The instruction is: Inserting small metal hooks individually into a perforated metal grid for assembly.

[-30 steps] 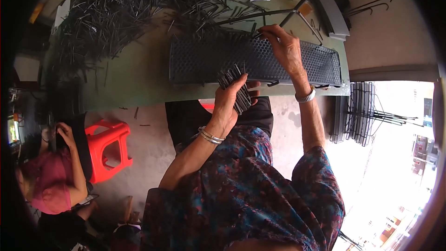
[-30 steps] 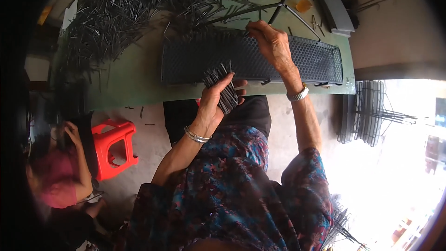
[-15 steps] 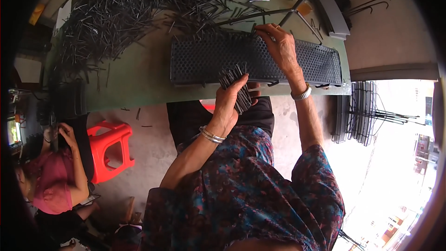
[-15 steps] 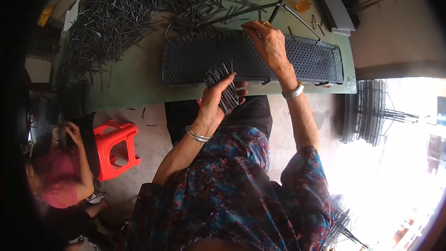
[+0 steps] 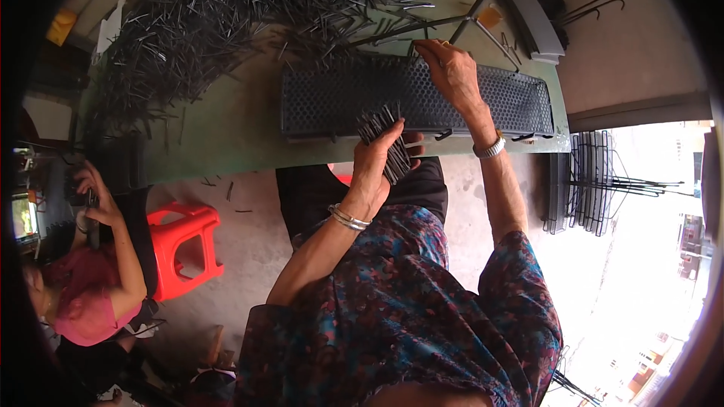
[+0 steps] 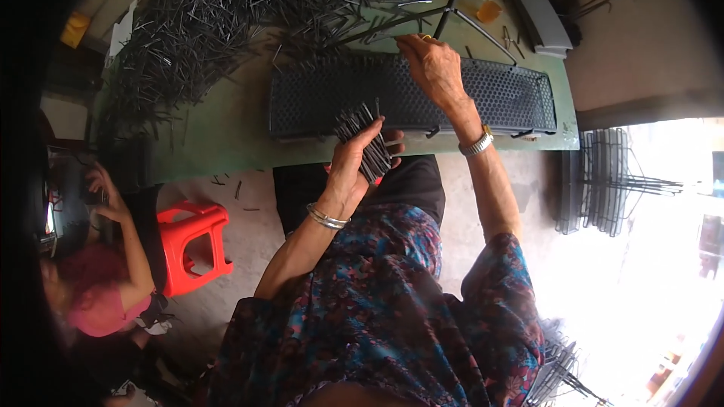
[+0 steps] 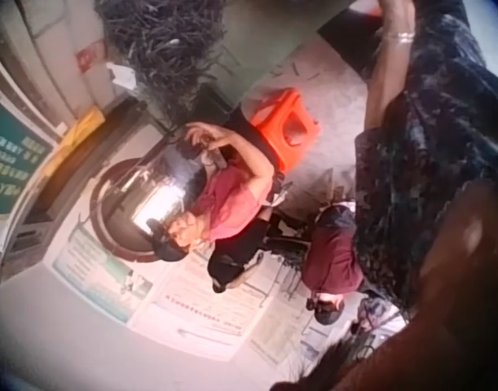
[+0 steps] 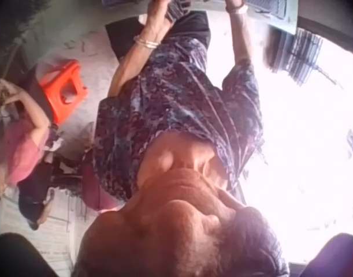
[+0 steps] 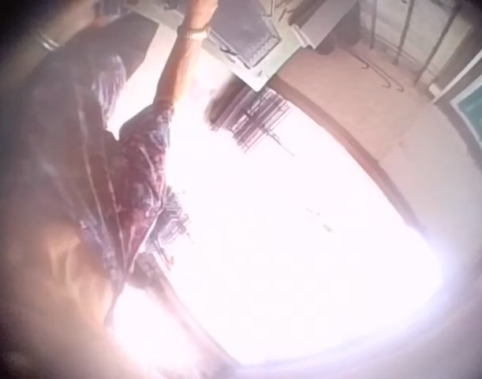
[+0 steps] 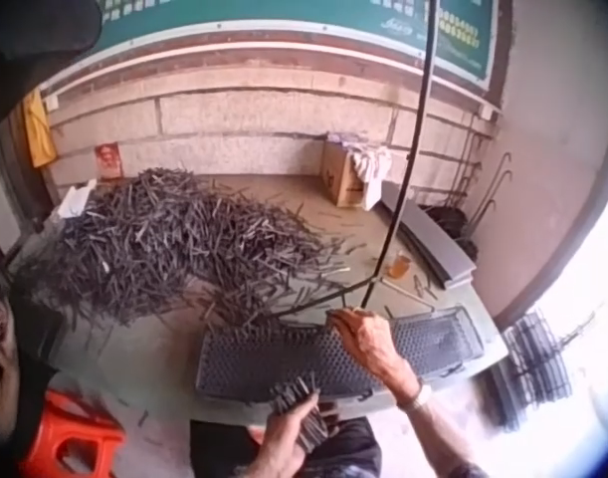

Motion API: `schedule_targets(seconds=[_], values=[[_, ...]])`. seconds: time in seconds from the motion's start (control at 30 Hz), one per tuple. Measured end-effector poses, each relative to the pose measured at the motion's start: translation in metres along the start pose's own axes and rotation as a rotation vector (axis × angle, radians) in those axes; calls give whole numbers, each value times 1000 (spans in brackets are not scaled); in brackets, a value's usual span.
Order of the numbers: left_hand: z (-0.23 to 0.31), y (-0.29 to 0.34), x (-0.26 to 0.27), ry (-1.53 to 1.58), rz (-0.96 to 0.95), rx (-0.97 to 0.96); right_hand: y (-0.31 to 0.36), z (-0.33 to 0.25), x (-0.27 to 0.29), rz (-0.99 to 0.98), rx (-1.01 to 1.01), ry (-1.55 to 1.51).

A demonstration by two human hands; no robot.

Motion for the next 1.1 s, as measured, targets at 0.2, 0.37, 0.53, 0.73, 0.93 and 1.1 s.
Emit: schedule_targets(seconds=[0.2, 0.37, 0.53, 0.73, 0.93, 1.1], values=[[3, 6, -3, -10, -9, -11, 7, 5, -9, -42, 35, 111], [11, 10, 2, -47, -16, -98, 19, -31, 22, -112, -253, -42], [11, 19, -4, -126, -36, -165, 43, -48, 26, -409, -292, -569], [2, 20, -2, -213, -31, -187, 45, -49, 34, -563, -448, -634], [2, 12, -1, -52, -18, -118, 40, -46, 45, -286, -554, -726], [1, 3, -1, -18, -40, 25, 26, -33, 37, 161, -418, -445]])
Point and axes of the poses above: each hand's wrist, its own y-axis away from the middle knuckle, its own x-axis out of the back of the hand, z = x × y, the point moved 1 cm from there along -y, towards the middle knuckle, and after that the axes turned 9 degrees about z, right-handed, at the moved point
